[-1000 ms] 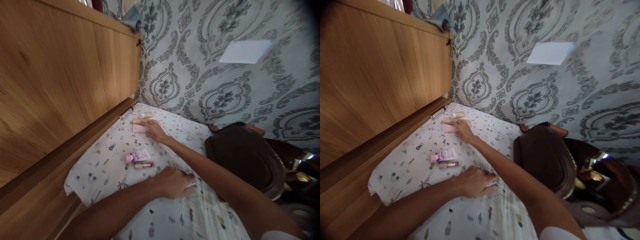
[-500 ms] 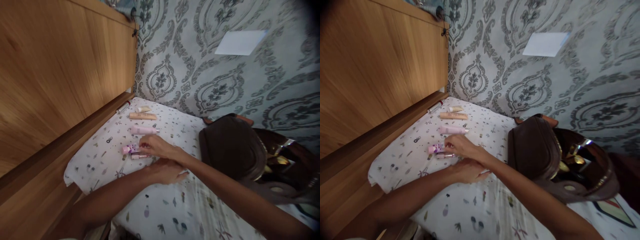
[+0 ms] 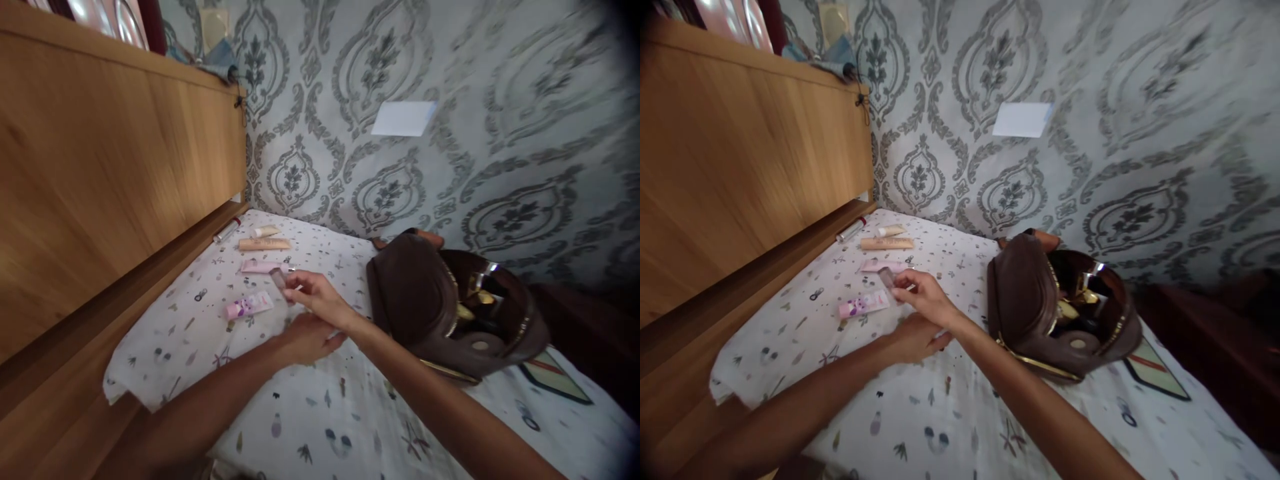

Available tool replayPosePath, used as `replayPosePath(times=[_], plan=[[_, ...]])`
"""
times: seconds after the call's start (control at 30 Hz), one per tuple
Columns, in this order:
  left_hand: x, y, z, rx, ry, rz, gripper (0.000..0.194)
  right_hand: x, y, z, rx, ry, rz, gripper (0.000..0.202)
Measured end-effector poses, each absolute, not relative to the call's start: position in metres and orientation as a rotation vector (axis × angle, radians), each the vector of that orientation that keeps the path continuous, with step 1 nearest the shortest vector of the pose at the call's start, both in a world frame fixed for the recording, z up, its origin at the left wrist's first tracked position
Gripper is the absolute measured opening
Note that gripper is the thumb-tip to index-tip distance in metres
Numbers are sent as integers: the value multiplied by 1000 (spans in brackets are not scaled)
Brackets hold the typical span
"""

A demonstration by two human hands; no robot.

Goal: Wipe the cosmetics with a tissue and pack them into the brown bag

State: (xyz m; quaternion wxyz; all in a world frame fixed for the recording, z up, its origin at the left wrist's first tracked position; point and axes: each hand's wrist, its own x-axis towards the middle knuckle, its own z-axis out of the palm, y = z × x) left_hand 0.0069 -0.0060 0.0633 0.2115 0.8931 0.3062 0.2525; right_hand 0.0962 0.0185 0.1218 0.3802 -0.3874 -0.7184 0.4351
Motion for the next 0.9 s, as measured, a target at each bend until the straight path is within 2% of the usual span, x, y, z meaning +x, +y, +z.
replayPosePath(times=[0.13,0.37,0.6,0.7,0.8,0.9], plan=[[8,8,66,2286,877,814,37,124,1,120,-1008,-1446,998,27],[2,10,81,1604,971,1233,32,150,-34,90,-1177,-1211,675,26],[11,-13,80,1736,938,1145,43,137,-51,65,-1321,-1296,480,18],[13,-14,77,1807,942,1090,35,133,-56,62,-1328,-1362,373,21],[13,-9,77,1822,926,1048,24,132,-58,61,-1304,-1345,498,18],[12,-3,79,1703,902,1063,28,133,-55,60,-1177,-1229,763,19]])
